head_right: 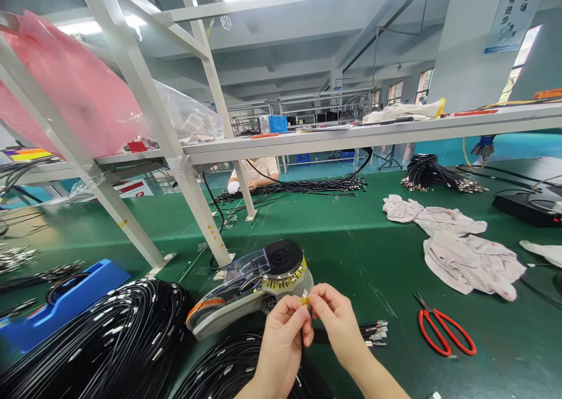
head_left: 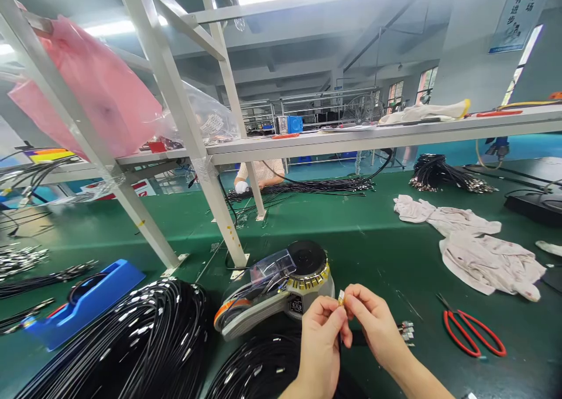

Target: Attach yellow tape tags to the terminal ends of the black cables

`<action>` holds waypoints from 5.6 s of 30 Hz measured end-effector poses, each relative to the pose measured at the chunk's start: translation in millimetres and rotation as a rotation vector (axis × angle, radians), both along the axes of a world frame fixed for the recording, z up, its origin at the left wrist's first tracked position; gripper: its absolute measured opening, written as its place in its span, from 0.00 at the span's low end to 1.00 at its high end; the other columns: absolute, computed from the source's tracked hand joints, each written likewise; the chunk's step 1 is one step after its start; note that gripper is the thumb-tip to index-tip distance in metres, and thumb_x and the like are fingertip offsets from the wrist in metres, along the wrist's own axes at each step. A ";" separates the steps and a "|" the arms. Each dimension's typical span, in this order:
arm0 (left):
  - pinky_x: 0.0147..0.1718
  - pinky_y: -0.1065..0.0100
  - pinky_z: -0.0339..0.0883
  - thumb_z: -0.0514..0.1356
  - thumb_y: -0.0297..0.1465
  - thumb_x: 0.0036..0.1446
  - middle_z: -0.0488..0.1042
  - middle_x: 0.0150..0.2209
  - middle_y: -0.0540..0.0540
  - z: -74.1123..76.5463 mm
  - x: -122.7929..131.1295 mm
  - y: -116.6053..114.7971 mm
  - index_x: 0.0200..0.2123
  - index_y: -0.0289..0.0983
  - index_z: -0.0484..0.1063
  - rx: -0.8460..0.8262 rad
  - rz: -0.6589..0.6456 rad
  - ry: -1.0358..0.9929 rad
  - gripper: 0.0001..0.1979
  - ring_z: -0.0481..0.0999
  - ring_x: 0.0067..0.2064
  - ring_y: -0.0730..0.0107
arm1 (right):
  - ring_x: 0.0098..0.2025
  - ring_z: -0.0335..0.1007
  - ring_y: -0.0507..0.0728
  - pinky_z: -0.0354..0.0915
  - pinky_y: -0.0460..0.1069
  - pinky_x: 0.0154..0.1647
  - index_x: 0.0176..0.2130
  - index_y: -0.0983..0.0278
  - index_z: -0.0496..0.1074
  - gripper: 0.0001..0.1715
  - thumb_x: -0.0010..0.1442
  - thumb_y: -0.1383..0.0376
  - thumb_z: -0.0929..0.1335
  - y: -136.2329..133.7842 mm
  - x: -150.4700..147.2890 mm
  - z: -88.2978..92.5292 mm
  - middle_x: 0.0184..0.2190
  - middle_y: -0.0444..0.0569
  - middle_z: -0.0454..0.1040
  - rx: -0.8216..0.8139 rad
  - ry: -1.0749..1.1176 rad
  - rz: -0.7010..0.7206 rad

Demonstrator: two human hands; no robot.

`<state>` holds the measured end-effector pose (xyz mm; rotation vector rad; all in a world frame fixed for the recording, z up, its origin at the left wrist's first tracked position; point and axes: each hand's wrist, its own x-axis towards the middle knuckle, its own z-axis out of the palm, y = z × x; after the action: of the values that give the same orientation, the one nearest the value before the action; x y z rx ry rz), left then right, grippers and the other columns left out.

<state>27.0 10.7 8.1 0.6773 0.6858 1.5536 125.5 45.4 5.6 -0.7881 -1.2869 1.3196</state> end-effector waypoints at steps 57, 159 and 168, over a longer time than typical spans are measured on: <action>0.37 0.65 0.61 0.60 0.36 0.48 0.72 0.30 0.46 -4.4 -4.2 -10.9 0.30 0.36 0.71 0.309 -0.606 0.752 0.09 0.69 0.34 0.67 | 0.23 0.62 0.51 0.59 0.45 0.24 0.29 0.64 0.74 0.08 0.55 0.63 0.66 30.0 63.6 24.2 0.22 0.43 0.66 0.299 -0.333 0.010; 0.12 0.76 0.31 0.48 0.33 0.46 0.44 0.11 0.57 -17.1 -19.9 11.3 0.16 0.37 0.56 -0.219 -0.683 -0.183 0.10 0.40 0.15 0.80 | 0.27 0.65 0.52 0.61 0.47 0.30 0.43 0.57 0.58 0.24 0.50 0.68 0.71 4.3 -5.8 3.6 0.24 0.40 0.69 -0.070 0.138 0.102; 0.11 0.76 0.30 0.47 0.33 0.44 0.43 0.11 0.57 -15.5 -24.6 9.0 0.14 0.38 0.51 -0.259 -0.642 -0.143 0.11 0.38 0.14 0.80 | 0.29 0.63 0.52 0.60 0.47 0.33 0.44 0.58 0.58 0.23 0.52 0.68 0.70 3.1 -8.3 -4.1 0.25 0.41 0.70 -0.051 0.101 0.092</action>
<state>2.4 19.7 -7.4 0.5155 0.4838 0.8917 117.2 48.5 1.5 -0.6948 -1.2254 1.4524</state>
